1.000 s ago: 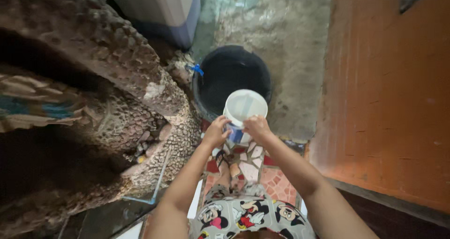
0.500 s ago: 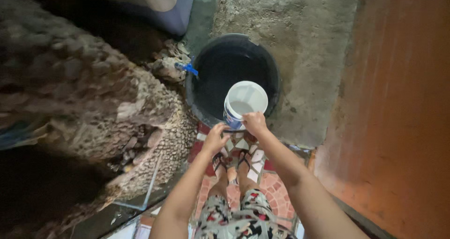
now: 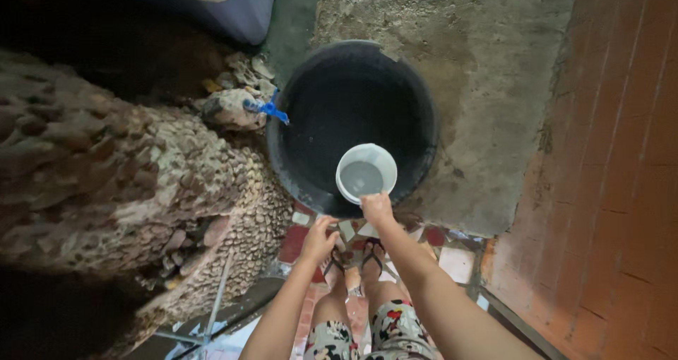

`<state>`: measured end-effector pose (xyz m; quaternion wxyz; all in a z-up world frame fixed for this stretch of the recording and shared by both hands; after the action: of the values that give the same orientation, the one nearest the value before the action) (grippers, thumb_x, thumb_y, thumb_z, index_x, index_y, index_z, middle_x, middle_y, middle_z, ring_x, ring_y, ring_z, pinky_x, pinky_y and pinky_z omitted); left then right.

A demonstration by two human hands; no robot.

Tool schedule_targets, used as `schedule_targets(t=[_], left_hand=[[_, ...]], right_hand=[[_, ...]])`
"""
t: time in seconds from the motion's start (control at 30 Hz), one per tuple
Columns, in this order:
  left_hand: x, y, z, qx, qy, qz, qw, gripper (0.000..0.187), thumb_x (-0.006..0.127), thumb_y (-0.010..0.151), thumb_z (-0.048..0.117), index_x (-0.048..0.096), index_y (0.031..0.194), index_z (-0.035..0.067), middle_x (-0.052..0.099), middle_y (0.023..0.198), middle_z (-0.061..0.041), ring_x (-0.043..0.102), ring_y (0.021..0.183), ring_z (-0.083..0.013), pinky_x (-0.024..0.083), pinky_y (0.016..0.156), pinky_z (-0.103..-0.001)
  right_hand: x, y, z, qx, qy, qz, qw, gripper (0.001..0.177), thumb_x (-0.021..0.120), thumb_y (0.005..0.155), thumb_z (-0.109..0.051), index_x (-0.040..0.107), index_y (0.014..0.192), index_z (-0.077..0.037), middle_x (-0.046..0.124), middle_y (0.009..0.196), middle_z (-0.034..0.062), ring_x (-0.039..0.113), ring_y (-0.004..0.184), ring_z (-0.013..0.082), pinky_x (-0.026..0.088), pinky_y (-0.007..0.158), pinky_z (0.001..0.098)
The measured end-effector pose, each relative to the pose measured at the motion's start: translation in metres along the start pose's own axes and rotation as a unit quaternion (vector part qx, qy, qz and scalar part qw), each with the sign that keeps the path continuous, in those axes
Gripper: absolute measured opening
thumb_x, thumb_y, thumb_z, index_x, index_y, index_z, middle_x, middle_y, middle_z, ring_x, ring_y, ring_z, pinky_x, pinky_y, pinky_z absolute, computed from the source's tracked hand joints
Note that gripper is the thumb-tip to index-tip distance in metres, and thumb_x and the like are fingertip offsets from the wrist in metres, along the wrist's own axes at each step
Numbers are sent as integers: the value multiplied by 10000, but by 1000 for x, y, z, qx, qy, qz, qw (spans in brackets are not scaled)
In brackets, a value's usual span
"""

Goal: The person fills a container with water and pours it into a bucket, then uses shears to cut stems from a large green leafy plant and places them into a large bag.

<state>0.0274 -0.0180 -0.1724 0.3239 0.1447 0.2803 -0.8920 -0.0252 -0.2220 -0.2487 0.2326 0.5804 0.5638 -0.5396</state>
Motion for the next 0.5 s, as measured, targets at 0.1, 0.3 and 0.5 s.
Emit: schedule_targets(t=[0.1, 0.3, 0.5], left_hand=[[3, 3, -9, 7, 22, 18, 1000, 347, 747, 814, 134, 697, 1151, 66, 666, 1247, -136, 624, 1201, -327, 496, 1016, -386], [9, 5, -7, -11, 17, 11, 1000, 346, 747, 811, 131, 705, 1149, 70, 684, 1231, -117, 663, 1144, -303, 527, 971, -378], [-5, -4, 43, -65, -7, -22, 998, 370, 731, 817, 131, 713, 1183, 78, 697, 1149, -120, 709, 996, -284, 576, 875, -366]], right_hand=[[9, 0, -3, -6, 31, -16, 999, 132, 633, 881, -171, 765, 870, -175, 744, 807, 116, 727, 833, 313, 494, 811, 467], [-2, -13, -19, -10, 88, -1, 996, 303, 687, 746, -127, 766, 1039, -139, 758, 971, 130, 706, 972, 308, 480, 904, 452], [-55, -48, -27, 73, 255, 19, 964, 427, 675, 785, -83, 741, 1205, -119, 732, 1144, 160, 682, 1042, 358, 537, 927, 435]])
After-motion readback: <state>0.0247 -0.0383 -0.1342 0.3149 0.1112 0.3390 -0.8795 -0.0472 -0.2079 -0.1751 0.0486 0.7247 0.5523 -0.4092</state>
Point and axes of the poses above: each hand's wrist, its own y-axis towards the middle knuckle, its own x-axis out of the palm, z = x × y, the point moved 5 cm from there along y, towards the middle knuckle
